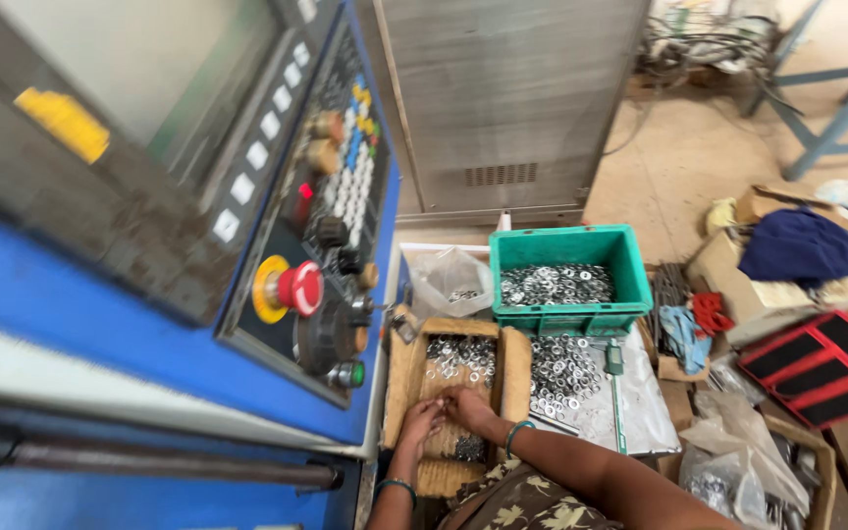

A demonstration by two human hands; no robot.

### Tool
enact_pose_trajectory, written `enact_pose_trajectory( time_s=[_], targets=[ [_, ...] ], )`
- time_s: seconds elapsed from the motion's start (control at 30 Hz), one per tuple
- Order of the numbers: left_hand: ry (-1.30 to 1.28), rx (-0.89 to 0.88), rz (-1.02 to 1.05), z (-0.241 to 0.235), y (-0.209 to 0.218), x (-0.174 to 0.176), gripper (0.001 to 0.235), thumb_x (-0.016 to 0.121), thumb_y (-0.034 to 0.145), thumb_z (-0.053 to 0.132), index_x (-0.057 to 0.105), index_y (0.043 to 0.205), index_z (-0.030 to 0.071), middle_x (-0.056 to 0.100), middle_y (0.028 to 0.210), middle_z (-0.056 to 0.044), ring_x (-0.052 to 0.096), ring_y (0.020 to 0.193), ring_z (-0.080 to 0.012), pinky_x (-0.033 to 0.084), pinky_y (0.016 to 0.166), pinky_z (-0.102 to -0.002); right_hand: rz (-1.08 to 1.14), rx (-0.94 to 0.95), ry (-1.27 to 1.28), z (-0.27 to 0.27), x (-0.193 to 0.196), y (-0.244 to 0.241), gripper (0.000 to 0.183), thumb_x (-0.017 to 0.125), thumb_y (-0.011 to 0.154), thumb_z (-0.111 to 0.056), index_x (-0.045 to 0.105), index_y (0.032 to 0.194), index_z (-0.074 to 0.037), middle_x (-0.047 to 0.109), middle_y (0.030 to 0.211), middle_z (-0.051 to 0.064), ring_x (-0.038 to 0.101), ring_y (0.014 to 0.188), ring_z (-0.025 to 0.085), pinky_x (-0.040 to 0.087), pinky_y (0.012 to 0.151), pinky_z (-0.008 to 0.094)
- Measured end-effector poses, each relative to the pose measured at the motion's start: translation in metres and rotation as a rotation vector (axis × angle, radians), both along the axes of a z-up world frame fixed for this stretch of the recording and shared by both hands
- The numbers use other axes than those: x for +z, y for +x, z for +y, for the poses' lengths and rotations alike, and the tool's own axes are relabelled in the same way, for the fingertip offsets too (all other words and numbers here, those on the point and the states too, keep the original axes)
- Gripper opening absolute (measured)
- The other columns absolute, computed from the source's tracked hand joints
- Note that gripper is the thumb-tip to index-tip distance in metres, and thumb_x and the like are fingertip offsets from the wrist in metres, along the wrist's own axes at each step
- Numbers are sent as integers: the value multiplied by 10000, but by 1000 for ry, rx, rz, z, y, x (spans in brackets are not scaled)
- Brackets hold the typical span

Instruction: The person sorts small metal washers from a cardboard box into a green plastic bin. They repeatedly open and close the door of a blue industrial machine labeled Supercut-6N, placing washers inside and retrieving them.

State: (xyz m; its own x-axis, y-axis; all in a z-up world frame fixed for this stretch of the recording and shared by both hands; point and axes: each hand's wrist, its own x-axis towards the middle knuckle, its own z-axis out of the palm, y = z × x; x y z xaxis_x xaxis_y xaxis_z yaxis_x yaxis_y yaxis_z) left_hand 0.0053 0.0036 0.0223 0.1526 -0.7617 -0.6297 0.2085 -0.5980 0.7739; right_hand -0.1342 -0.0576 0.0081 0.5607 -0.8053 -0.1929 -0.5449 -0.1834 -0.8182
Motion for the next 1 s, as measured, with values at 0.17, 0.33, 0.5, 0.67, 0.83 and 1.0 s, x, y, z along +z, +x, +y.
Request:
enact_pose_trajectory(
  time_s=[0.17,0.33,0.5,0.67,0.83,1.0],
  targets=[
    [-25,-1,49,-6,-2,-18,258,717,951,269,683,1095,57,699,902,-12,669,803,-147,523,684,-308,80,-18,78,0,0,-2,294,724,892,-210,730,1180,-153,739,1191,107,727,1090,264,580,965,375],
    [-71,-505,-941,-3,-9,-14,338,678,999,362,766,944,41,751,895,-201,710,804,-324,553,762,-424,411,332,-239,10,-2,-12,396,674,927,-195,632,1321,-186,583,1328,139,581,1240,343,493,1009,454],
    [44,-587,-979,0,-26,2,248,713,866,336,729,1034,155,736,1064,-147,699,1005,-355,559,868,-456,499,479,-308,13,-8,-12,373,606,948,-211,646,1318,-210,582,1317,159,609,1206,352,522,977,443],
    [75,-800,-949,2,-28,3,279,719,843,258,734,1114,191,713,1150,-136,673,1094,-350,543,921,-456,503,562,-442,12,-18,-11,254,601,983,-210,714,1202,-147,665,1279,148,666,1165,303,556,942,407],
    [91,-921,-918,1,-27,-3,296,757,809,249,743,1088,152,732,1102,-152,690,1037,-352,552,897,-419,649,668,-310,12,-15,-10,265,642,954,-291,762,1134,-139,740,1182,137,705,1117,282,575,905,426],
    [53,-993,-911,-2,-28,-8,299,822,752,230,726,993,82,739,1007,-146,697,948,-328,556,851,-395,655,648,-178,13,-8,-14,427,739,834,-448,762,1138,-148,748,1138,136,708,1084,299,561,913,433]
  ],
)
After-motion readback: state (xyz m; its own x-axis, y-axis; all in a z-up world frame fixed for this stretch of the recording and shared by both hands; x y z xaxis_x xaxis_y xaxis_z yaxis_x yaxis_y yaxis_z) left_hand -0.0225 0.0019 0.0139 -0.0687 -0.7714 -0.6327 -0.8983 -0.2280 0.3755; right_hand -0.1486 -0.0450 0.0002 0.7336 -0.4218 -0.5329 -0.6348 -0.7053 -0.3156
